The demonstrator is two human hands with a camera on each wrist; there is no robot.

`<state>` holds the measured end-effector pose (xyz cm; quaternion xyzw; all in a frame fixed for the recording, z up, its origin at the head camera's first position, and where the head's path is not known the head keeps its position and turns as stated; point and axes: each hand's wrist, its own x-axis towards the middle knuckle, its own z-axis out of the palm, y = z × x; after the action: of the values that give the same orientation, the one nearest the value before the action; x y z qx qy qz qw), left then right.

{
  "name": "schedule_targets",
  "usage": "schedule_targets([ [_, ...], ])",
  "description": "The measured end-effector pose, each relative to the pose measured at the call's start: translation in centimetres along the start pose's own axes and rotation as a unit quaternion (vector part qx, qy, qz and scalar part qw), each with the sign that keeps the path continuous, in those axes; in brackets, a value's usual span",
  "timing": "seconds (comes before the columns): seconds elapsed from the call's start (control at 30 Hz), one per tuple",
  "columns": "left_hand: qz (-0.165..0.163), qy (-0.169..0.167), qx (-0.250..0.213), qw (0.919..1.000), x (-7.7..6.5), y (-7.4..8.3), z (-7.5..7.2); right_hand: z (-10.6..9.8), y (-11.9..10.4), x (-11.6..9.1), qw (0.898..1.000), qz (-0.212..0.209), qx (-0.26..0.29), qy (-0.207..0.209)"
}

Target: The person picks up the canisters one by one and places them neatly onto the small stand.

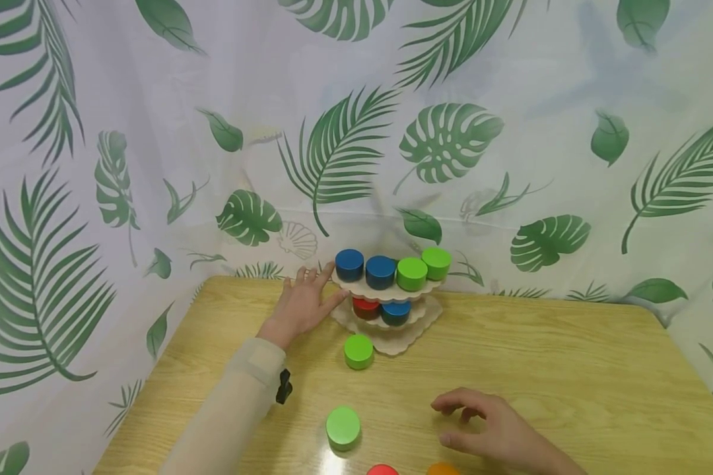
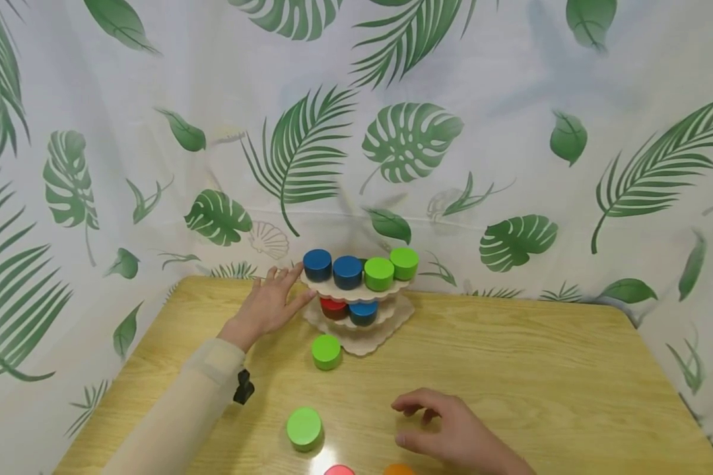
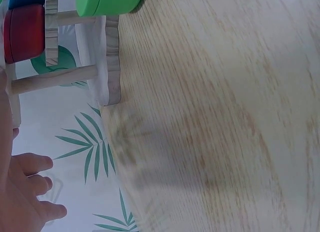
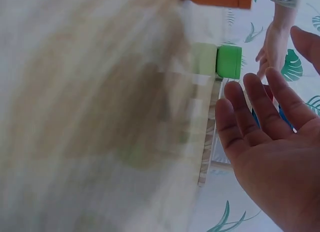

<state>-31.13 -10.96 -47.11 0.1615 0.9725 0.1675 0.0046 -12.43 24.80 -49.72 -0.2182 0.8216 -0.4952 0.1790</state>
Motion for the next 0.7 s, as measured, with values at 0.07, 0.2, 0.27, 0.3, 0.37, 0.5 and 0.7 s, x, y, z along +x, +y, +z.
schedule_targets([
  [0.07,0.002,0.000,-0.001,1.0000,0.0,0.0,0.0,0.1,0.1,-0.5,0.999,0.033,0.009,-0.016],
  [0.2,0.002,0.000,0.000,1.0000,0.1,0.0,0.1,0.3,0.2,-1.2,0.997,0.068,0.015,-0.043],
  [0.27,0.000,0.000,0.001,1.0000,0.1,0.0,0.1,0.5,0.3,-1.5,0.996,0.072,0.021,-0.055],
  [0.3,-0.001,-0.001,0.002,1.0000,0.1,0.0,0.1,0.5,0.4,-1.7,0.995,0.078,0.028,-0.061],
  [0.37,-0.003,-0.002,0.001,1.0000,0.1,0.1,0.1,0.6,0.5,-2.0,0.993,0.083,0.041,-0.075],
  [0.5,-0.003,-0.004,0.000,1.0000,0.1,0.1,0.0,0.7,0.7,-2.6,0.989,0.099,0.062,-0.095],
  [0.7,-0.007,-0.010,0.003,0.9999,0.1,0.1,0.0,1.1,1.2,-3.1,0.989,0.050,0.079,-0.119],
])
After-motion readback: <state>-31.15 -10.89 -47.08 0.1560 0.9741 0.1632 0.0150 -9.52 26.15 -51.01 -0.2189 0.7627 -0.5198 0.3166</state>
